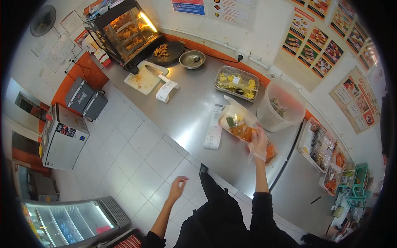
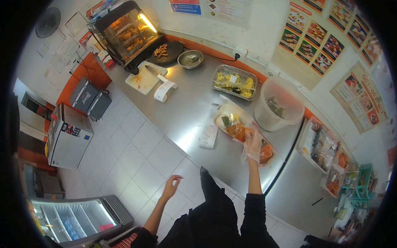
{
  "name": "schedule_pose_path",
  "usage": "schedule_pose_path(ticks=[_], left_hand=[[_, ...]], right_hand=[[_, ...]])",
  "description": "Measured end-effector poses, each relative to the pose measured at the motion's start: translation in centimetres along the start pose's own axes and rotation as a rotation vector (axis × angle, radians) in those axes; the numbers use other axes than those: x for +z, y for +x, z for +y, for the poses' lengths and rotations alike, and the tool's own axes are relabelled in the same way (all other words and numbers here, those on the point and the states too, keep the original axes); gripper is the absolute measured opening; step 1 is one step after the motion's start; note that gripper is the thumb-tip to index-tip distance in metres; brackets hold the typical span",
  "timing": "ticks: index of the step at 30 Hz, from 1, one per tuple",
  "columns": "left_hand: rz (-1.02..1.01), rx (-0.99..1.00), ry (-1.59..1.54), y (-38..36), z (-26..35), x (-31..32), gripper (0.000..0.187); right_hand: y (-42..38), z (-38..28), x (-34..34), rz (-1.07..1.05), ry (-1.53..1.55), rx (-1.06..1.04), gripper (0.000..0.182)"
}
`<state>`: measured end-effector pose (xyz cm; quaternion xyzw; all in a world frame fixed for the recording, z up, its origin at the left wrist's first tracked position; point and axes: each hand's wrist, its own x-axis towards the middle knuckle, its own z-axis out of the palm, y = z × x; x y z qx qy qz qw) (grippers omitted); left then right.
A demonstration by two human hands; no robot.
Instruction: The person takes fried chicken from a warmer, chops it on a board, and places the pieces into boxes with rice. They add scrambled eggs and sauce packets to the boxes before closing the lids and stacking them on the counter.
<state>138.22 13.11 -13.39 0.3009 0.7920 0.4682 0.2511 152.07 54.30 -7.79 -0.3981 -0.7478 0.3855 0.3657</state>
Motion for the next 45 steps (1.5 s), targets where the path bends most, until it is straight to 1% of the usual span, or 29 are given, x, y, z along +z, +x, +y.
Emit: schedule_pose_path(ticks=[1, 4, 6, 7, 9, 11, 13, 16, 19, 22, 25, 26, 28, 29, 31, 32, 33, 34, 36, 37, 40, 43, 45], left_hand=[[-0.065, 0.011, 0.030, 2.2, 1.0, 0.4, 0.013], [-0.170, 0.084, -0.018, 7.8, 3.3, 1.2, 0.011], [-0.257, 0.134, -0.014, 11.8, 4.4, 1.7, 0.011], [-0.263, 0.169, 0.012, 14.2, 4.5, 2.3, 0.012], [-0.282, 0.230, 0.069, 18.8, 3.6, 3.4, 0.015], [-0.274, 0.329, 0.214, 23.7, 2.8, 5.4, 0.026], [-0.242, 0.403, 0.231, 27.6, 3.0, 7.2, 0.039], [-0.211, 0.603, 0.467, 32.2, 0.8, 9.4, 0.049], [-0.310, 0.585, 0.596, 35.1, -0.5, 7.7, 0.054], [-0.389, 0.554, 0.642, 37.0, -1.4, 6.7, 0.057], [-0.499, 0.577, 0.709, 38.0, -0.1, 6.6, 0.059], [-0.532, 0.581, 0.729, 38.5, 0.3, 6.6, 0.060], [-0.529, 0.637, 0.793, 39.9, -0.3, 6.5, 0.060], [-0.530, 0.660, 0.822, 40.3, -0.7, 6.3, 0.060], [-0.423, 0.542, 0.868, 42.2, -0.2, 4.9, 0.059], [-0.371, 0.482, 0.889, 43.2, -0.2, 4.1, 0.058], [-0.366, 0.479, 0.834, 43.9, -0.6, 3.5, 0.058], [-0.412, 0.572, 0.810, 44.0, -0.8, 3.4, 0.058], [-0.499, 0.762, 0.759, 44.0, -1.2, 3.3, 0.057], [-0.576, 0.788, 0.682, 43.4, -1.3, 3.6, 0.056], [-0.656, 0.715, 0.688, 43.8, -0.4, 4.9, 0.056], [-0.410, 0.561, 0.811, 46.7, -1.2, 5.9, 0.057], [-0.385, 0.617, 0.677, 46.4, -1.5, 5.1, 0.058]], right_hand=[[1.6, 0.3, 2.1, 0.026, 0.063, 0.012, 0.032], [2.8, 3.7, 7.4, 0.245, -0.410, -0.020, 0.032], [1.3, 4.0, 9.3, 0.186, -0.699, 0.019, 0.030], [0.7, 3.9, 10.2, 0.153, -0.845, 0.032, 0.030], [-1.6, 0.2, 12.2, 0.115, -0.686, -0.168, 0.033], [-3.7, -0.2, 14.6, -0.180, -0.460, -0.157, 0.033], [-5.5, 1.0, 17.4, -0.219, -0.450, -0.189, 0.033], [-6.1, 0.7, 20.4, -0.339, -0.480, -0.032, 0.033], [-9.1, 6.0, 26.1, -0.405, -0.285, 0.241, 0.037], [-8.4, 2.1, 26.5, -0.623, -0.545, 0.157, 0.044], [-8.7, 1.5, 27.4, -0.566, -0.608, -0.002, 0.050], [-8.3, 0.7, 27.5, -0.605, -0.606, 0.068, 0.052], [-7.1, -1.2, 26.9, -0.680, -0.598, 0.209, 0.056], [-7.4, -1.1, 27.1, -0.648, -0.588, 0.189, 0.058], [-7.8, 0.0, 27.6, -0.581, -0.579, 0.139, 0.061], [-7.3, -0.7, 27.5, -0.584, -0.561, 0.181, 0.058], [-6.8, -1.9, 27.1, -0.589, -0.541, 0.223, 0.054], [-6.3, -3.1, 26.9, -0.595, -0.518, 0.262, 0.052], [-5.9, -4.1, 27.1, -0.569, -0.542, 0.270, 0.049], [-5.8, -4.6, 27.2, -0.555, -0.553, 0.278, 0.048], [-6.4, -3.6, 28.3, -0.500, -0.539, 0.312, 0.045], [-7.2, -2.7, 29.2, -0.439, -0.607, 0.234, 0.042], [-5.5, -4.2, 28.5, -0.515, -0.651, 0.245, 0.036]])
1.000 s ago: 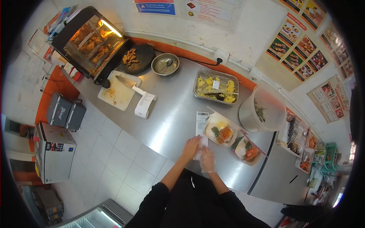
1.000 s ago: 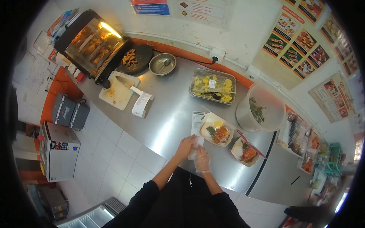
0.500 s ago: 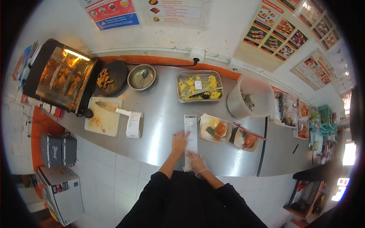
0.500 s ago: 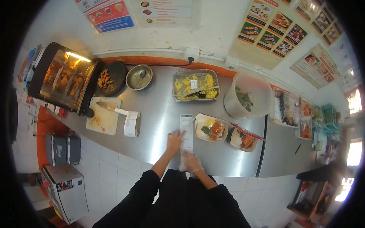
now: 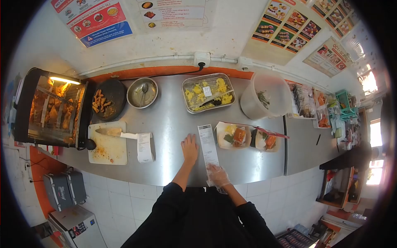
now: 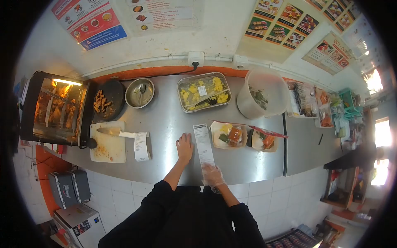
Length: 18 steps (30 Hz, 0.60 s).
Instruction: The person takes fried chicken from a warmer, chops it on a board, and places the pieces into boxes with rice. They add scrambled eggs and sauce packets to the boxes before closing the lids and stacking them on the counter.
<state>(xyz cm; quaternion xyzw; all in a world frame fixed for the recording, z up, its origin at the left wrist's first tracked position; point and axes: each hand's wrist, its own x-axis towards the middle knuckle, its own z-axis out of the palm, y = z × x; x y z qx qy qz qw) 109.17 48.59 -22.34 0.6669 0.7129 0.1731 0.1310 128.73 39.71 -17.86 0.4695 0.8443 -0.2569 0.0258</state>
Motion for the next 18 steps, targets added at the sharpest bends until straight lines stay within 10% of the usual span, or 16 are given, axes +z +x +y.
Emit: schedule_pose_path(ticks=[7, 9, 11, 17, 18], left_hand=[[-0.230, 0.209, -0.149, -4.6, 0.0, -1.3, 0.072], [-0.145, 0.197, -0.054, -3.8, -1.7, -0.9, 0.079], [-0.051, 0.164, -0.099, -1.8, -1.0, -1.5, 0.084], [0.056, 0.235, -0.426, 1.4, 10.4, -7.8, 0.090], [-0.195, 0.111, -0.595, 1.5, 12.1, -9.4, 0.082]], right_hand=[[7.4, 9.3, 3.8, 0.511, 1.278, 0.844, 0.030], [7.0, 11.9, 4.0, 0.363, 1.246, 0.833, 0.034], [6.9, 14.8, 4.8, 0.126, 0.450, 0.647, 0.035], [-0.4, 15.5, 0.9, 0.235, 1.137, 1.004, 0.026], [-1.6, 15.4, -0.2, 0.248, 0.958, 0.937, 0.027]])
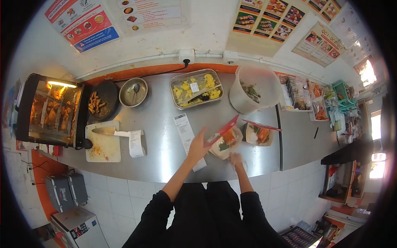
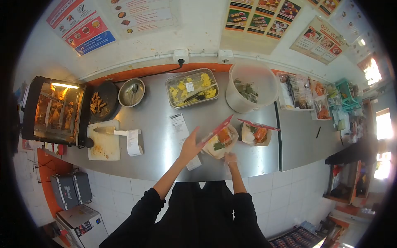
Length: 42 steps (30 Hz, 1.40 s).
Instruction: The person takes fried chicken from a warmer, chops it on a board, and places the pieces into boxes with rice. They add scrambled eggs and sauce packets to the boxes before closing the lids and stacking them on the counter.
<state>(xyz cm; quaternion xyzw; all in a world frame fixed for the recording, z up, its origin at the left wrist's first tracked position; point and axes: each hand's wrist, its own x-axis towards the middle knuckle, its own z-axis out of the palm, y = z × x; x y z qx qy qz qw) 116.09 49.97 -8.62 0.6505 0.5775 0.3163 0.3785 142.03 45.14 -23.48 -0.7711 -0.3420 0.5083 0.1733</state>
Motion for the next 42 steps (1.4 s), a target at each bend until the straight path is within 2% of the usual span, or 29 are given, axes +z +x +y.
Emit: schedule_pose_path(ticks=[2, 3, 5, 6, 8, 9, 12, 14, 15, 17, 19, 22, 23, 25, 26, 28, 29, 31, 32, 35, 37, 40, 41, 42], left_hand=[[-0.156, -0.184, 0.151, 0.0, 0.7, 1.8, 0.083], [-0.235, -0.278, 0.227, -0.3, 1.1, 2.8, 0.084], [-0.306, -0.390, 0.094, -2.1, 3.8, 3.8, 0.088], [-0.342, -0.446, 0.028, -3.3, 5.3, 4.5, 0.090], [-0.138, -0.296, -0.185, -7.1, 3.9, 9.2, 0.093], [-0.036, -0.219, -0.291, -9.0, 3.0, 11.6, 0.096], [0.128, -0.469, -0.511, -11.6, 3.0, 16.6, 0.092], [0.366, -0.247, -0.241, -8.8, 5.6, 13.4, 0.086], [0.480, -0.135, -0.107, -6.7, 6.4, 11.4, 0.083], [0.409, 0.021, 0.017, -1.8, 4.4, 8.7, 0.070], [0.151, 0.050, 0.161, 3.7, 0.8, 8.4, 0.066], [-0.333, -0.091, 0.270, 8.7, -3.3, 10.2, 0.062], [-0.394, -0.123, 0.304, 8.6, -2.7, 10.3, 0.062], [-0.516, -0.187, 0.367, 8.2, -1.5, 10.5, 0.060], [-0.510, -0.164, 0.363, 7.8, -1.7, 11.0, 0.059], [-0.502, -0.122, 0.361, 5.7, -2.8, 11.9, 0.056], [-0.528, -0.171, 0.398, 4.3, -3.1, 12.0, 0.059], [-0.575, -0.270, 0.473, 1.5, -3.6, 12.2, 0.064], [-0.546, -0.253, 0.431, 0.1, -3.9, 12.2, 0.059], [-0.455, -0.208, 0.303, -3.7, -5.0, 12.3, 0.049], [-0.369, -0.187, 0.221, -5.4, -5.4, 12.4, 0.049], [-0.432, -0.481, -0.060, -5.2, -3.3, 10.5, 0.045], [-0.310, -0.429, -0.087, -6.1, -3.1, 10.0, 0.042], [-0.188, -0.375, -0.111, -7.2, -3.1, 9.6, 0.039]], right_hand=[[-1.0, -0.2, -2.6, 0.093, -0.302, -0.217, 0.031], [-0.6, 0.7, -3.0, 0.177, -0.215, -0.213, 0.035], [-0.2, 2.6, -2.6, 0.344, -0.033, -0.200, 0.043], [-0.4, 3.6, -2.2, 0.438, -0.043, -0.199, 0.048], [-0.8, 5.4, -1.7, 0.628, -0.063, -0.205, 0.057], [-2.1, 5.5, -2.4, 0.535, -0.057, -0.179, 0.057], [-7.1, 2.5, -5.3, -0.033, 0.043, 0.042, 0.057], [-7.5, 2.4, -6.3, -0.166, 0.067, 0.099, 0.057], [-5.4, 5.0, -5.6, -0.120, 0.050, 0.024, 0.052], [-1.4, 9.9, -4.4, -0.024, 0.013, -0.125, 0.043], [-1.6, 9.2, -4.6, -0.061, -0.063, -0.130, 0.033], [-3.4, 5.8, -5.2, -0.105, 0.005, -0.083, 0.031], [-3.8, 5.5, -5.6, -0.115, 0.058, -0.054, 0.033], [-4.6, 5.0, -6.5, -0.012, -0.125, -0.250, 0.032], [-4.6, 5.0, -6.8, 0.038, -0.219, -0.349, 0.032], [-3.7, 5.7, -8.1, 0.050, -0.339, -0.392, 0.030], [-3.2, 6.0, -8.8, 0.054, -0.397, -0.413, 0.030], [-2.1, 6.0, -10.4, -0.062, -0.444, -0.272, 0.026], [-1.5, 5.7, -10.8, -0.118, -0.465, -0.201, 0.025], [-0.2, 4.8, -10.9, -0.059, -0.708, -0.222, 0.026], [0.0, 2.9, -11.2, -0.230, -0.797, -0.221, 0.027], [-0.5, 0.0, -13.0, -0.436, -0.948, -0.270, 0.025], [-0.5, -0.3, -13.5, -0.500, -1.000, -0.292, 0.023], [-0.2, -0.1, -13.9, -0.476, -0.937, -0.272, 0.021]])
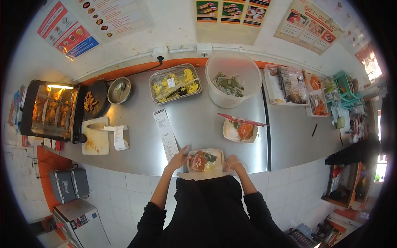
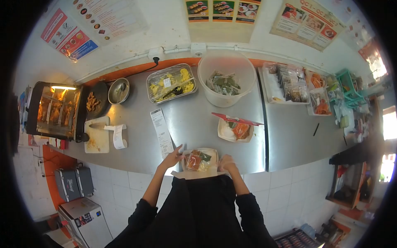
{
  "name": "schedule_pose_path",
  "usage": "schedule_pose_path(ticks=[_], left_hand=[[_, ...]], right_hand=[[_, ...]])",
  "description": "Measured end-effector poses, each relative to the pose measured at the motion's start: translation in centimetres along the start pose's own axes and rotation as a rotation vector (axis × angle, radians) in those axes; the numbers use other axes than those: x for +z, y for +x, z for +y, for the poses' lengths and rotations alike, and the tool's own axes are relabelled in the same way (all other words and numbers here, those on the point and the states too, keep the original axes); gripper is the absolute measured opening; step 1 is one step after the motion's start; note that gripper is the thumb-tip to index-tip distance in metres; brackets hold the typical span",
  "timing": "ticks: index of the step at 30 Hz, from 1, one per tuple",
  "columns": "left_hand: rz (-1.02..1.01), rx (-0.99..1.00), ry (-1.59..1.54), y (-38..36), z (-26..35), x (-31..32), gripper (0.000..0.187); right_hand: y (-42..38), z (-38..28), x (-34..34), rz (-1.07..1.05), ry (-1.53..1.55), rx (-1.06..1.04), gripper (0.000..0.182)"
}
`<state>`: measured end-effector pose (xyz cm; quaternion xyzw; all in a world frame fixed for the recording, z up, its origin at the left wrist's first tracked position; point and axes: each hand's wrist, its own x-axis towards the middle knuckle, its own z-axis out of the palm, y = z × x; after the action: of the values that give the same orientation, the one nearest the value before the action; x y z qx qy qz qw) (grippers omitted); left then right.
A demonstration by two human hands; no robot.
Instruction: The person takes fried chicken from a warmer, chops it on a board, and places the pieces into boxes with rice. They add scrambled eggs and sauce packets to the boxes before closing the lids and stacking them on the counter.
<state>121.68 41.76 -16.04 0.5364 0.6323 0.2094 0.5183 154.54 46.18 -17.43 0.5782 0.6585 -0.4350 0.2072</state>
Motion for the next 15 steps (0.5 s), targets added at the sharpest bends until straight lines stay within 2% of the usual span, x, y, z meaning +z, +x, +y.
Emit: schedule_pose_path(ticks=[1, 2, 3, 4, 5, 7, 9, 10, 11, 13, 15], left_hand=[[0.111, 0.065, -0.037, -1.2, -0.4, -0.2, 0.036], [0.306, 0.081, -0.095, -2.8, -0.6, -0.3, 0.031], [0.502, 0.097, -0.152, -4.7, -0.7, -0.4, 0.027], [0.530, -0.044, -0.051, -7.4, -1.1, -1.1, 0.024], [0.553, -0.183, 0.050, -10.3, -1.7, -1.7, 0.023], [0.187, -0.470, -0.084, -15.0, -2.3, -1.1, 0.019], [0.048, -0.285, -0.231, -16.7, -1.1, 2.1, 0.024], [0.101, -0.109, -0.151, -15.8, -1.0, 3.9, 0.036], [0.152, 0.067, -0.067, -14.5, -0.6, 5.5, 0.049], [0.439, 0.179, 0.140, -11.0, 2.3, 7.8, 0.071], [0.452, -0.002, 0.363, -7.5, 1.5, 10.8, 0.075]], right_hand=[[-0.3, 0.7, 0.2, 0.025, 0.066, 0.018, 0.020], [-0.8, 1.6, 0.7, 0.047, 0.136, 0.039, 0.021], [-2.7, 3.6, 1.3, 0.226, 0.238, -0.138, 0.025], [-4.7, 4.9, 1.4, 0.406, 0.341, -0.315, 0.031], [-7.1, 4.2, 0.1, 0.427, 0.248, -0.440, 0.032], [-12.6, 1.6, -3.7, 0.468, 0.054, -0.693, 0.035], [-13.7, -0.1, -2.8, 0.475, 0.127, -0.625, 0.033], [-13.9, -0.8, -2.3, 0.478, 0.163, -0.592, 0.032], [-12.8, -1.0, -1.3, 0.485, 0.179, -0.443, 0.034], [-9.1, -0.9, 1.8, 0.489, 0.205, -0.143, 0.041], [-6.4, -2.3, 2.4, 0.601, 0.273, 0.047, 0.048]])
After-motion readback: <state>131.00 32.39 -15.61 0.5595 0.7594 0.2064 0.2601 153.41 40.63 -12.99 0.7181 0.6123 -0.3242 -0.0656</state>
